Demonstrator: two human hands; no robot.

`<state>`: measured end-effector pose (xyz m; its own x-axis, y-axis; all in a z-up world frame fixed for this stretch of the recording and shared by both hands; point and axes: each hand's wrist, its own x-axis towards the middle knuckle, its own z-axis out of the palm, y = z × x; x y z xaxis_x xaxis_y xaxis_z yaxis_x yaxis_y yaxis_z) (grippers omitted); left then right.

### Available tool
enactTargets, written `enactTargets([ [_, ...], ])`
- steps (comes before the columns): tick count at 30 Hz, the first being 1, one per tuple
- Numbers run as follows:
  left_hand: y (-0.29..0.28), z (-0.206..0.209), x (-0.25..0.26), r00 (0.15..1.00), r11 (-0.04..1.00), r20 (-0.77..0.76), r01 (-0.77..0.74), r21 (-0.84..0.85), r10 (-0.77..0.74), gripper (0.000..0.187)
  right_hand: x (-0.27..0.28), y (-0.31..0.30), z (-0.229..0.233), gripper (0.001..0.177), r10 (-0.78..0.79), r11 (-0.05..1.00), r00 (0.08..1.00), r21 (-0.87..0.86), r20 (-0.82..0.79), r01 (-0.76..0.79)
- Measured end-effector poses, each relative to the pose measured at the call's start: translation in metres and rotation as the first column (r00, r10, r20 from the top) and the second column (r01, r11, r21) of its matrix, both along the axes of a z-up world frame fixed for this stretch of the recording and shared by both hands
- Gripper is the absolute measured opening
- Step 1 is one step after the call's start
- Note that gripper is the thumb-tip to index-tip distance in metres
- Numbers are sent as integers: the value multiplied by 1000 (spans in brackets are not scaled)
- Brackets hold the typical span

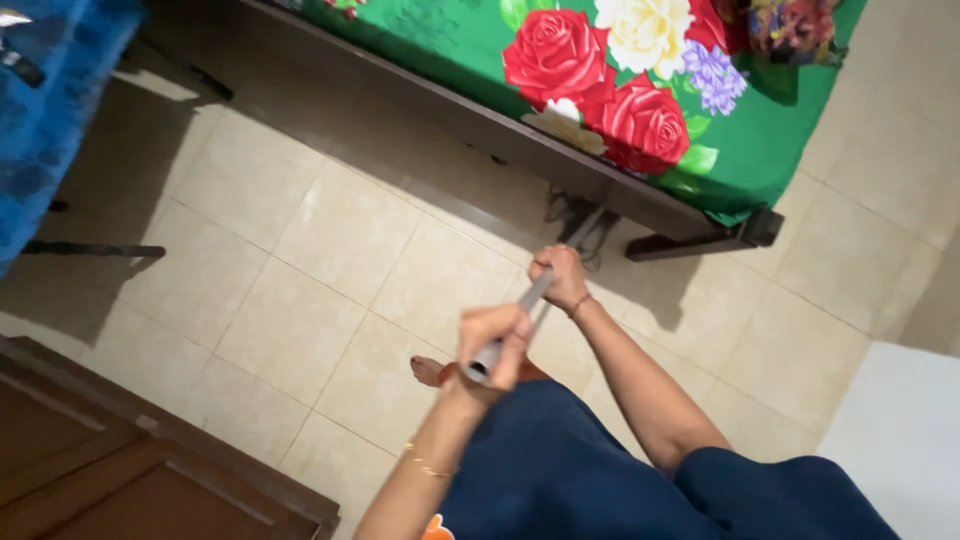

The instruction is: Mopping the tiled floor in a bedroom area using a traditional mop.

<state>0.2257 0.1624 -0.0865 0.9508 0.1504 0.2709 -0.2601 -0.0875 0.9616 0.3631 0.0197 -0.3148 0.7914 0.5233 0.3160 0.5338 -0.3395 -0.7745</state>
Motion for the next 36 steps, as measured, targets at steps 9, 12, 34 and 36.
enactTargets([
  [9, 33, 91, -31, 996, 997, 76, 37, 75, -42, 27, -55, 58, 57, 23, -16, 996, 990, 80, -142, 28],
  [12, 46, 91, -30, 993, 991, 1, -115, 73, 116, 24, -40, 86, 58, 24, 92, 987, 990, 141, -110, -76],
  [34, 120, 61, -48, 956, 955, 45, -293, 41, 292, 37, -30, 172, 58, 26, 248, 968, 964, 72, -98, -241],
  [36, 124, 59, -59, 957, 956, 14, -291, 38, 290, 33, -30, 177, 45, 28, 274, 962, 959, 31, -73, -273],
])
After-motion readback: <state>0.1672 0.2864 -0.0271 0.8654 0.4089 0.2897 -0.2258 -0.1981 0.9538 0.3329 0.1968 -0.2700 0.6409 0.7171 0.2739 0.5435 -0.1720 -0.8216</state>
